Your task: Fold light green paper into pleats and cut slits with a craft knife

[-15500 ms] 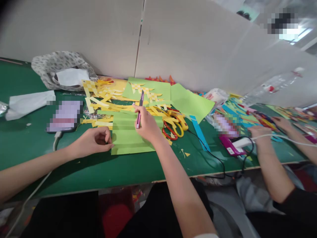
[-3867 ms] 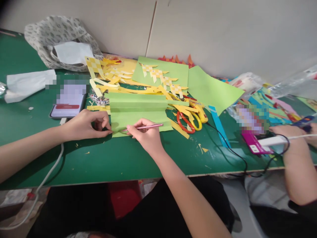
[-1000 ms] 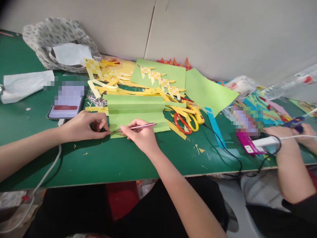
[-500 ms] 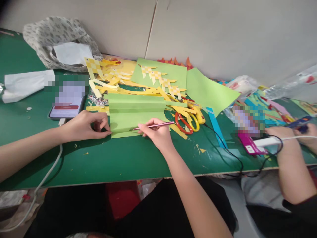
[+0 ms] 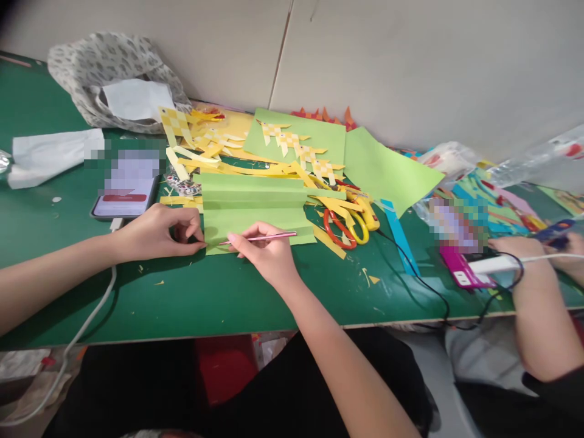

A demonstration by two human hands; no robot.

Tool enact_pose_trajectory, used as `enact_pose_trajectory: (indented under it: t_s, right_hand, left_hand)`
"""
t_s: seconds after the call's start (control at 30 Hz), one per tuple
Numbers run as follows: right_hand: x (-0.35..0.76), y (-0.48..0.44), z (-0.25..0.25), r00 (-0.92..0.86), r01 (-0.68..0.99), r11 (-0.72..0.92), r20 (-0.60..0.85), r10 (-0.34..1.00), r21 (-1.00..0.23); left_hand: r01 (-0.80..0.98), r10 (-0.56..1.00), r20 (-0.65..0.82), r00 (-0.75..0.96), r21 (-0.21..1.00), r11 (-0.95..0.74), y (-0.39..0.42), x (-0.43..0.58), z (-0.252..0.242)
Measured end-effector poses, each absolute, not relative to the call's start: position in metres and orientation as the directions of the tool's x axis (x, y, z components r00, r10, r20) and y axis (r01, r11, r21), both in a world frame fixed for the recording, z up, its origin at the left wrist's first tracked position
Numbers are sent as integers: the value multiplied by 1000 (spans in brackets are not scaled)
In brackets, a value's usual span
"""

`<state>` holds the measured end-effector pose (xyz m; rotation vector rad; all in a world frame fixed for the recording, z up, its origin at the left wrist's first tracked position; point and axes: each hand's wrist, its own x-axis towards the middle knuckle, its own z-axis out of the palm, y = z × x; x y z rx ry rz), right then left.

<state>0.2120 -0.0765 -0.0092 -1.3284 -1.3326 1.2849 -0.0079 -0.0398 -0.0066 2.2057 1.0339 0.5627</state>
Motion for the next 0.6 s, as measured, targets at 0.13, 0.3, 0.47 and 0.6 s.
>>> enact_pose_trajectory:
  t_s: [0.13,0.3,0.47,0.6]
  right_hand:
    - [207,-76,-9,-95,156,-88,-104,990,-984]
    - [206,-75,-9,-117,176,-72,-93,989,-982]
    - [213,-73,-9,-104,192,-73,-94,990,-979]
    - [231,-69,-11,-58,183,-70,-82,995,-981]
  left_hand:
    - [514,790,100,604,709,-483,-39,-7,-7]
    - [506,785,105,610,711,-488,-39,-7,-6]
    - [502,786,101,610,718,-482,-40,-8,-7]
    - [512,789,101,606,709,-484,-40,-9,-7]
